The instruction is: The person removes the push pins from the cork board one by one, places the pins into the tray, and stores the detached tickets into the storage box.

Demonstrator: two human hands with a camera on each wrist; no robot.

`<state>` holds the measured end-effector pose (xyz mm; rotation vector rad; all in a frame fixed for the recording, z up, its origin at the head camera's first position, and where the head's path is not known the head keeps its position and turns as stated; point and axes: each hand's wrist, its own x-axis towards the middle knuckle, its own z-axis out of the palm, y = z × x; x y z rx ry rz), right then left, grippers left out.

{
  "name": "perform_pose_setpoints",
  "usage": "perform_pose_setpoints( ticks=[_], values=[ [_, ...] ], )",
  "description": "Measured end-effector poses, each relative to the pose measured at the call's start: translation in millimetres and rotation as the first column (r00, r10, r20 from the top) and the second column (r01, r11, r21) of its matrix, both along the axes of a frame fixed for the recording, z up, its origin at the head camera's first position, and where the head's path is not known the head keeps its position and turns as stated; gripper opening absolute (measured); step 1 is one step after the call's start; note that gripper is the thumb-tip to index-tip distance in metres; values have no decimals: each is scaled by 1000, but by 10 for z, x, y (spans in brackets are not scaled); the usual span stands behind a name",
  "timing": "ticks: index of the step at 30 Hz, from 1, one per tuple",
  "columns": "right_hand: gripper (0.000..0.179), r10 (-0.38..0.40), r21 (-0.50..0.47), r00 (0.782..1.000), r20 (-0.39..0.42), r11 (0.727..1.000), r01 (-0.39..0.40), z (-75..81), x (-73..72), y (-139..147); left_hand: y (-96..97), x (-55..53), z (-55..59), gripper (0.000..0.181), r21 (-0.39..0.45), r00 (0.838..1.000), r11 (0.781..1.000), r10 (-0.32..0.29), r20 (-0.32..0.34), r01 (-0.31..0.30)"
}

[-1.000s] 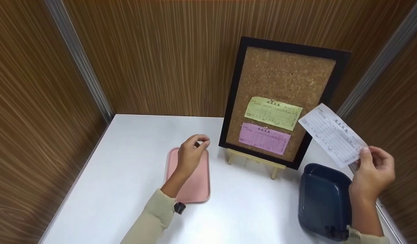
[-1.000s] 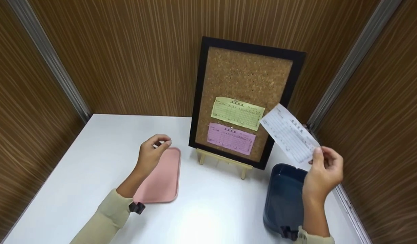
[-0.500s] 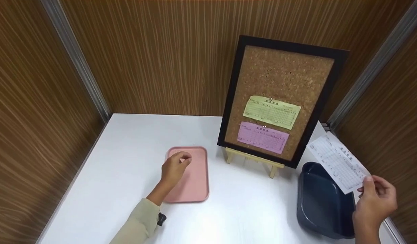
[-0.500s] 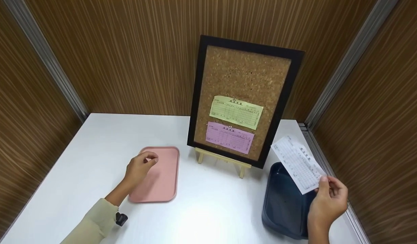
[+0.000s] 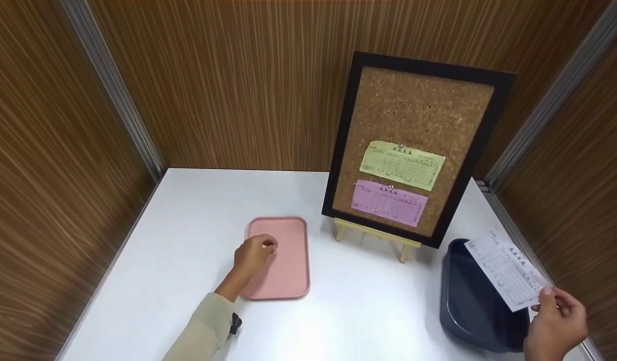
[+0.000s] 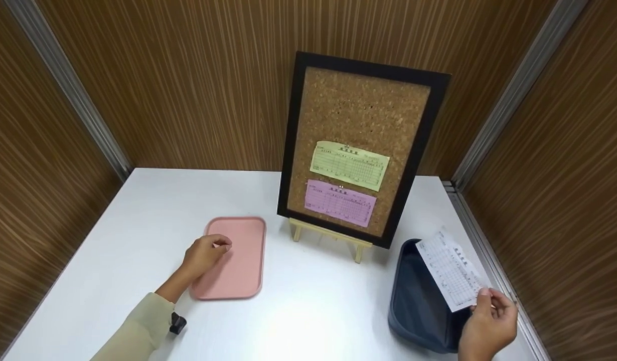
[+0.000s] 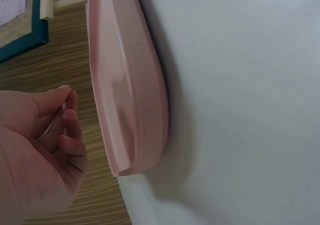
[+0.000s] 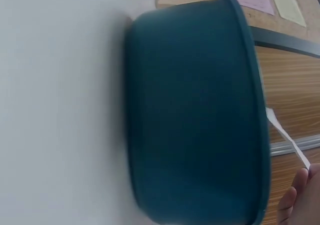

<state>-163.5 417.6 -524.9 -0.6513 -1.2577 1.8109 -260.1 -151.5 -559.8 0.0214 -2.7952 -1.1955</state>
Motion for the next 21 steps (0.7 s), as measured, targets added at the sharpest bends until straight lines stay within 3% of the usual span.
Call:
perform_pose_setpoints(
  ticks=[4, 11, 14, 17, 21],
  values=[
    [16, 4, 17, 1000, 30, 1000, -5, -62, 22, -9, 5, -23, -29, 11, 9, 1000, 1000, -20, 23, 20],
    [17, -24, 124, 981, 193, 992, 0, -179, 32, -16, -10, -45, -82, 14, -9, 996, 999, -50, 69, 50],
    [17, -55, 224, 940, 337, 974, -24, -229, 26, -4, -15, -57, -97, 12, -14, 994, 999, -49, 94, 51],
    [15, -106, 320, 871, 480, 945, -61, -258, 22, 20, -19, -74, -114, 11, -11, 993, 998, -58, 106, 59],
    [10, -109, 358, 804, 585, 924, -136, -252, 17, 47, -25, -90, -133, 9, -19, 991, 998, -60, 116, 63]
  ],
)
